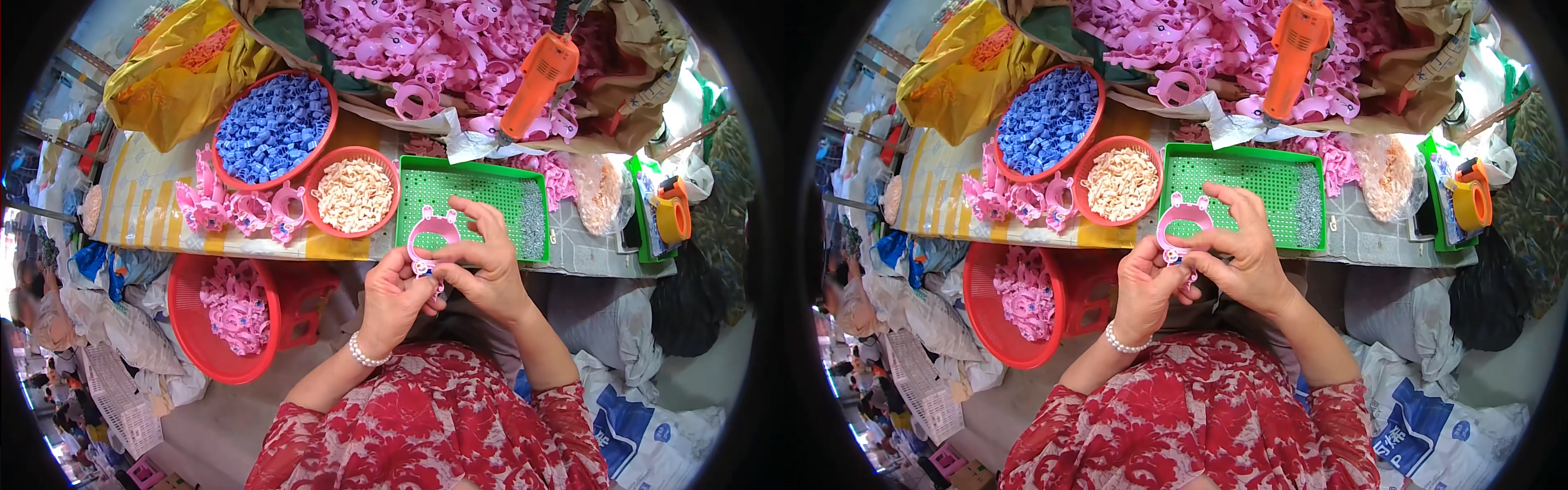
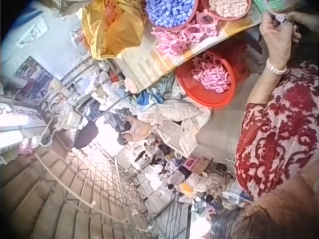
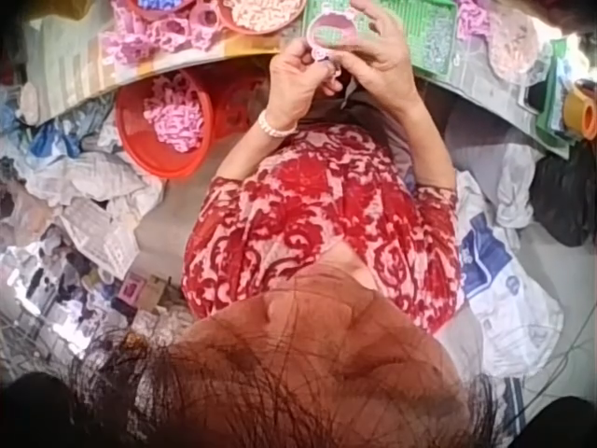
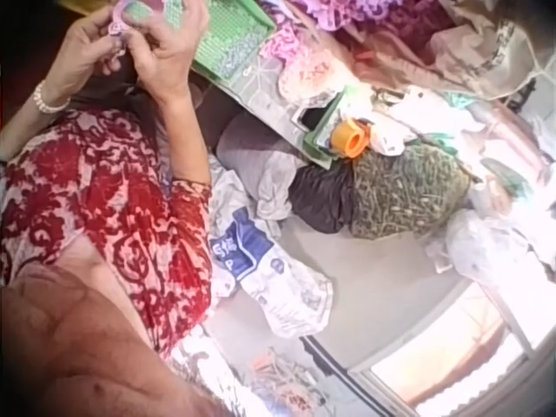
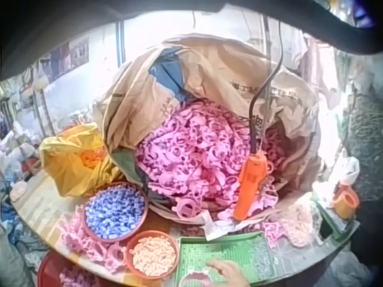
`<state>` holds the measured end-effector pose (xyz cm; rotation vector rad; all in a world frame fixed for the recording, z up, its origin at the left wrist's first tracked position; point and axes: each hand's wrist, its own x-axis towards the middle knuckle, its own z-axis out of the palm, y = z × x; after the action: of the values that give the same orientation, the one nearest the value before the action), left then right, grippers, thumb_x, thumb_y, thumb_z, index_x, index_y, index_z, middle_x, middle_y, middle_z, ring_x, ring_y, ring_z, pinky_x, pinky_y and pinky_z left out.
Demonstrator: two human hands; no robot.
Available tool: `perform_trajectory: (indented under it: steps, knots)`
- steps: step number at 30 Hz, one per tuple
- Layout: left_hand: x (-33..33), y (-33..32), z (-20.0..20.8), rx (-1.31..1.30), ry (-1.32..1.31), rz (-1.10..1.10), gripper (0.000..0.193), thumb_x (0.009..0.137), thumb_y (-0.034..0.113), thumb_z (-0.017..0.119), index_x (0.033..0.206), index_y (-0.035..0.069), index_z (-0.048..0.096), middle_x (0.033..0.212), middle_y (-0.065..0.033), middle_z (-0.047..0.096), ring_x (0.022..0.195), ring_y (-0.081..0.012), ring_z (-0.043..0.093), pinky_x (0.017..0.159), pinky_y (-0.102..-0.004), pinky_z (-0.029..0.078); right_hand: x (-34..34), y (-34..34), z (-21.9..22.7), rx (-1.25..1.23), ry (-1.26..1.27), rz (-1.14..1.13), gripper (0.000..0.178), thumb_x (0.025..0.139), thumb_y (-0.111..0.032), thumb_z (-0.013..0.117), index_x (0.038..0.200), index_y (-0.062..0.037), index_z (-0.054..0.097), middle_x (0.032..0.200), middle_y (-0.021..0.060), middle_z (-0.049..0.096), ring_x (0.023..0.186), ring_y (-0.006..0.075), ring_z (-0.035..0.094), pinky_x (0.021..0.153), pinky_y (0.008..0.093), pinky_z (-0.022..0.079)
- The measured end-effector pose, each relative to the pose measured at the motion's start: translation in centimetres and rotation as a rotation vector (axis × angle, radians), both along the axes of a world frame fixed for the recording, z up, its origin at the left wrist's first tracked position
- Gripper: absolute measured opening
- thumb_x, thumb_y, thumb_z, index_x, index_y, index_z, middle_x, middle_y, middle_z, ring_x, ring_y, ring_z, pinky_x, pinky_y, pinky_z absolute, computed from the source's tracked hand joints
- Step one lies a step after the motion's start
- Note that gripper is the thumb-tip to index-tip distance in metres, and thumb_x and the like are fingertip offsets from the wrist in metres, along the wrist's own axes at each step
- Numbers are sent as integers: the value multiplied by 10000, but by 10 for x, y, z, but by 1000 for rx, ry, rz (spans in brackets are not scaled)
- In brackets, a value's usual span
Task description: Assembling small plastic toy characters using a glue gun and decorative components.
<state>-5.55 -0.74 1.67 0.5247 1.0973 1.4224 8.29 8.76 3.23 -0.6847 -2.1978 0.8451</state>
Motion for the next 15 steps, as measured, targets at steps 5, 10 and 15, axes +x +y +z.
perform_trajectory:
  steps: [5,10,15]
  knots:
    - [-1,2,1,6,11,6,239,830,-14,551,1065,-1,505,811,-75,623,573,-97,605,474,-186,489,5,4,-4,-324,300,-15,339,679,-197,739,970,-55,636,1269,203,459,1146,324,450,932,407,378]
    - [1,0,0,24,35,36,265,821,-29,560,1079,-2,506,827,-72,624,591,-93,612,481,-186,494,13,0,4,-11,70,-43,165,716,-158,679,820,-55,603,1299,218,430,1180,332,426,877,405,418]
    - [5,-1,-4,50,86,53,287,811,-47,569,1087,1,510,851,-67,623,600,-81,612,488,-183,496,6,-11,6,162,-4,-79,177,634,-43,705,784,-64,614,1284,203,443,1118,347,456,828,398,433]
